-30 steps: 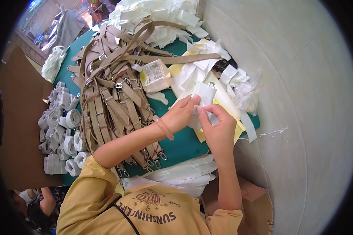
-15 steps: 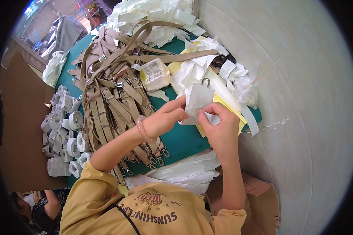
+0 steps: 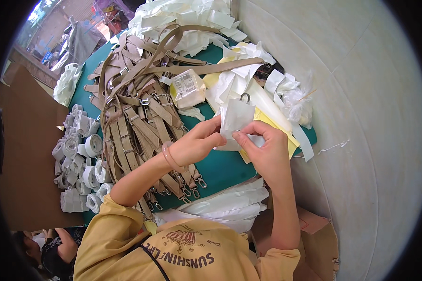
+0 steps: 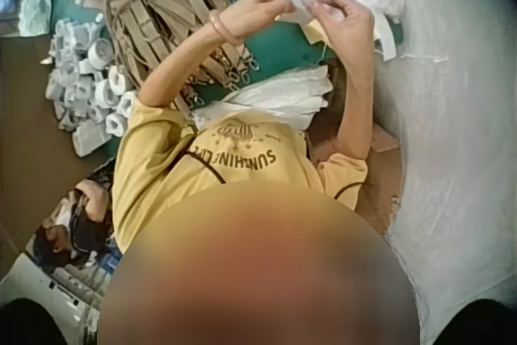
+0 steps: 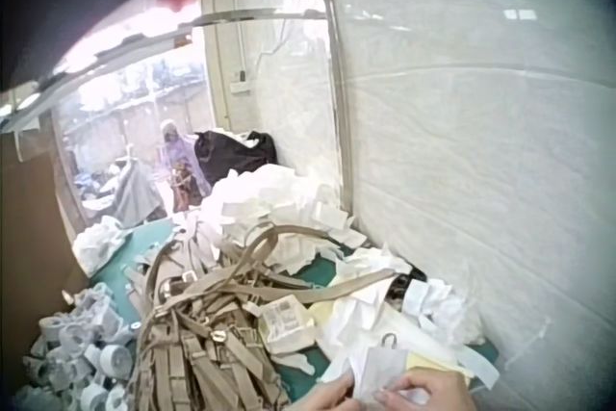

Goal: Folding white fabric strips and wrapping them around clips on brown belt straps.

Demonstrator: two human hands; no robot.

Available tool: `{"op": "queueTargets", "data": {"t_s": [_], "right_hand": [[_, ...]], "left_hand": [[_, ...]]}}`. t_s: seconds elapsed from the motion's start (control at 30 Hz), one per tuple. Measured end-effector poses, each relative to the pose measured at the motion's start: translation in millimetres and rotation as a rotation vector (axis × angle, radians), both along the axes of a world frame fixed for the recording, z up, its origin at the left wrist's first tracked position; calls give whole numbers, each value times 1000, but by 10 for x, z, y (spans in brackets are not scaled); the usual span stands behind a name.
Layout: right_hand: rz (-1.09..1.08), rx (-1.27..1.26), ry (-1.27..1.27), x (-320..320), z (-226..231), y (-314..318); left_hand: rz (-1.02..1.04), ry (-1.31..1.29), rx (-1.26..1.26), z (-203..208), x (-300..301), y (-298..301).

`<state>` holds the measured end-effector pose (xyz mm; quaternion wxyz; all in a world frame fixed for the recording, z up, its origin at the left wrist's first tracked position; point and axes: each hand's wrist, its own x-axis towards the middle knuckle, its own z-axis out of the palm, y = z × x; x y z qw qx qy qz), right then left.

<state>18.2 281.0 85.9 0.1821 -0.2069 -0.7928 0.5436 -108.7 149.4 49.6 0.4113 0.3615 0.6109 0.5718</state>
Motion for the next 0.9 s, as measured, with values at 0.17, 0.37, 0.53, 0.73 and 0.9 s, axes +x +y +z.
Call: {"op": "queueTargets", "data": {"t_s": [0.17, 0.37, 0.53, 0.73, 0.9], "right_hand": [[-78, 178, 53, -19, -39, -94], [-429, 732, 162, 52, -131, -139], [-675, 20, 443, 80, -297, -465], [-320, -324, 533, 68, -225, -670], [-395, -593, 719, 38, -116, -810]], "left_hand": [[43, 109, 65, -26, 25, 23], [191, -69, 329, -104, 160, -19], [336, -236, 395, -169, 360, -113], [345, -279, 475, -138, 552, -242], [363, -295, 507, -60, 663, -324]]}}
